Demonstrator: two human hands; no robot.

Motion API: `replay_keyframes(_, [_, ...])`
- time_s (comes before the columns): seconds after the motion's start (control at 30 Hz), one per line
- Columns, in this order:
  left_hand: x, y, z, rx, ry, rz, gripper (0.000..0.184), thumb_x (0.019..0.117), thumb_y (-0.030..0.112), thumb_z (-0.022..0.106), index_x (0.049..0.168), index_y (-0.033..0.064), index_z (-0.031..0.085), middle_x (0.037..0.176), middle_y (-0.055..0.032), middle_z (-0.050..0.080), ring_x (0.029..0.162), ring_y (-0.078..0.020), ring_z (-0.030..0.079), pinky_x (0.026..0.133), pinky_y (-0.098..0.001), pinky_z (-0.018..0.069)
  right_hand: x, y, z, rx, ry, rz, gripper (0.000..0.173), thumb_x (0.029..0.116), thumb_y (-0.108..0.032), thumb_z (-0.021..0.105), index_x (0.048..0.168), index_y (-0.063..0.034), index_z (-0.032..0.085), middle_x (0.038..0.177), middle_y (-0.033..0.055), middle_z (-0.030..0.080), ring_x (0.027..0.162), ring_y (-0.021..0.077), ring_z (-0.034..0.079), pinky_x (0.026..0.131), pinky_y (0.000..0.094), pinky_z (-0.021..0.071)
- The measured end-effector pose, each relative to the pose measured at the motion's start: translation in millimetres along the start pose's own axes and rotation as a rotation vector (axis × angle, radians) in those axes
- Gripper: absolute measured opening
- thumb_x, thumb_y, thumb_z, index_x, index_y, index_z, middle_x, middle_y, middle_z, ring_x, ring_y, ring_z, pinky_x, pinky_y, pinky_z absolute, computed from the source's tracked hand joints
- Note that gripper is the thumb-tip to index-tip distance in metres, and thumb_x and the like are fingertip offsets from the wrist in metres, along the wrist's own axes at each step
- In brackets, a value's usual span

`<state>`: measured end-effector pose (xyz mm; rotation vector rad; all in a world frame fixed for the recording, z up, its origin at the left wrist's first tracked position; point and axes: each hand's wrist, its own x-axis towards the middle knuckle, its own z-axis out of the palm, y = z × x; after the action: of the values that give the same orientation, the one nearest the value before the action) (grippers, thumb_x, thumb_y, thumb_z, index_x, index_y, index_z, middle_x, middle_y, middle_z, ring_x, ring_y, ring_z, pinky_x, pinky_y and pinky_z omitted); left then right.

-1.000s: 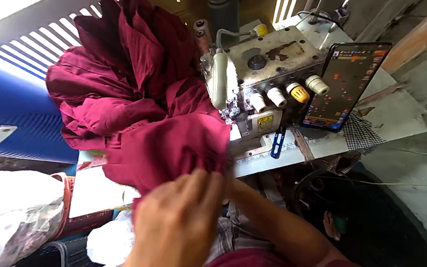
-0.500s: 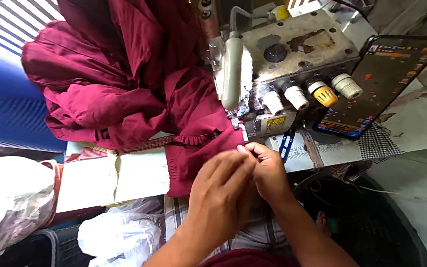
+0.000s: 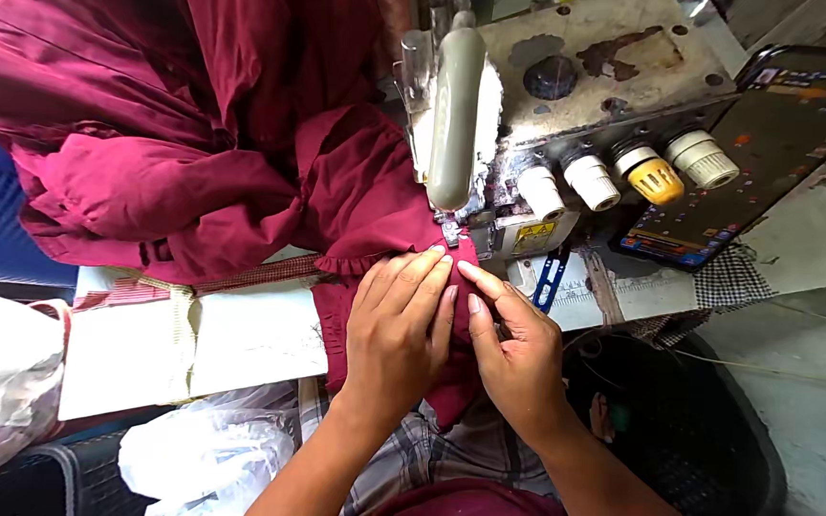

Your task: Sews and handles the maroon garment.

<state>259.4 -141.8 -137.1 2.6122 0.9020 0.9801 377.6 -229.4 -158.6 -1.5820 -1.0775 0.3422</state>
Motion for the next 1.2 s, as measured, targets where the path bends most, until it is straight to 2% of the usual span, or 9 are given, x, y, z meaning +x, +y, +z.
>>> replay_keyframes(0.13, [4, -3, -1, 0.013, -0.004, 0.007, 0.026, 0.1, 0.018, 0.061, 0.117, 0.0072, 0.077, 0.128, -0.0049, 0.072, 0.123, -0.0181, 0.065, 0.109, -0.0389, 0.0484, 4, -4, 4, -0.055, 0.027, -0.01, 0.033, 0.0995, -0.007, 0.055, 0.127, -0.0045, 0.072, 0.096, 0.0029, 0.07, 0.081, 0.0011, 0.063, 0.072, 0.0145, 0.0537])
replay_keyframes(0.53, [20, -13, -3, 0.0, -0.082, 0.042, 0.033, 0.1023, 0.021, 0.054, 0.123, 0.0058, 0.074, 0.135, -0.0062, 0.068, 0.128, -0.0204, 0.061, 0.114, -0.0408, 0.0433, 11, -2, 11, -0.159, 0.095, -0.042, 0.034, 0.0992, -0.009, 0.056, 0.13, -0.0074, 0.072, 0.088, 0.0012, 0.067, 0.075, 0.0022, 0.059, 0.067, 0.0154, 0.0507])
replay_keyframes(0.67, [31, -25, -4, -0.035, -0.11, 0.074, 0.034, 0.1024, 0.023, 0.054, 0.124, 0.0055, 0.074, 0.135, -0.0077, 0.068, 0.129, -0.0229, 0.061, 0.115, -0.0422, 0.0423, 10, 6, 11, -0.095, 0.09, -0.047, 0.037, 0.1015, -0.01, 0.058, 0.138, -0.0062, 0.065, 0.11, 0.006, 0.074, 0.085, 0.0039, 0.068, 0.076, 0.0191, 0.0576])
replay_keyframes(0.73, [30, -29, -7, -0.021, -0.122, 0.091, 0.036, 0.1039, 0.024, 0.052, 0.128, 0.0062, 0.071, 0.141, -0.0082, 0.064, 0.134, -0.0242, 0.057, 0.119, -0.0453, 0.0386, 7, 16, 14, -0.046, 0.093, -0.046, 0.044, 0.1002, -0.01, 0.062, 0.144, -0.0052, 0.057, 0.107, 0.0058, 0.07, 0.084, 0.0053, 0.066, 0.075, 0.0218, 0.0582])
replay_keyframes(0.8, [11, -15, -13, 0.005, -0.061, 0.066, 0.035, 0.1031, 0.022, 0.055, 0.131, 0.0067, 0.069, 0.145, -0.0111, 0.061, 0.139, -0.0274, 0.052, 0.119, -0.0497, 0.0382, 0, 25, 10, -0.048, 0.056, -0.051, 0.048, 0.0987, -0.012, 0.066, 0.145, -0.0037, 0.056, 0.12, 0.0084, 0.071, 0.099, 0.0082, 0.069, 0.088, 0.026, 0.0594])
replay_keyframes(0.9, [-44, 24, -10, -0.159, 0.085, -0.081, 0.024, 0.0921, 0.026, 0.072, 0.11, 0.0096, 0.069, 0.101, -0.0067, 0.067, 0.096, -0.0154, 0.065, 0.084, -0.0303, 0.0548, -15, 24, -2, 0.011, 0.012, 0.002, 0.047, 0.0966, -0.012, 0.068, 0.141, 0.002, 0.058, 0.111, 0.0085, 0.073, 0.096, 0.0074, 0.07, 0.087, 0.0238, 0.0595])
replay_keyframes(0.97, [-82, 40, 6, -0.304, -0.068, -0.223, 0.048, 0.0839, 0.031, 0.08, 0.116, 0.0033, 0.059, 0.095, -0.008, 0.066, 0.084, -0.0137, 0.065, 0.074, -0.0304, 0.0577, -21, 12, -9, 0.158, -0.023, 0.058, 0.048, 0.0954, -0.008, 0.069, 0.14, 0.0046, 0.057, 0.105, 0.0077, 0.072, 0.09, 0.0078, 0.07, 0.082, 0.0234, 0.0609])
replay_keyframes(1.07, [-118, 40, 19, -0.194, -0.107, -0.303, 0.044, 0.078, 0.026, 0.077, 0.112, 0.0008, 0.064, 0.085, -0.0063, 0.072, 0.072, -0.0137, 0.07, 0.063, -0.0349, 0.0604, -19, -5, -16, 0.269, -0.094, 0.04, 0.036, 0.0961, -0.003, 0.066, 0.131, 0.0031, 0.065, 0.111, 0.0097, 0.073, 0.094, 0.0105, 0.071, 0.085, 0.0254, 0.0618])
replay_keyframes(1.2, [-120, 1, -54, -0.171, -0.228, -0.207, 0.018, 0.095, 0.023, 0.068, 0.099, 0.009, 0.078, 0.09, -0.0018, 0.077, 0.08, -0.0063, 0.073, 0.074, -0.026, 0.0611, -2, -15, -37, -0.133, -0.307, -0.132, 0.036, 0.0934, 0.001, 0.052, 0.119, -0.0086, 0.075, 0.108, 0.007, 0.072, 0.093, 0.0105, 0.069, 0.081, 0.0228, 0.0579])
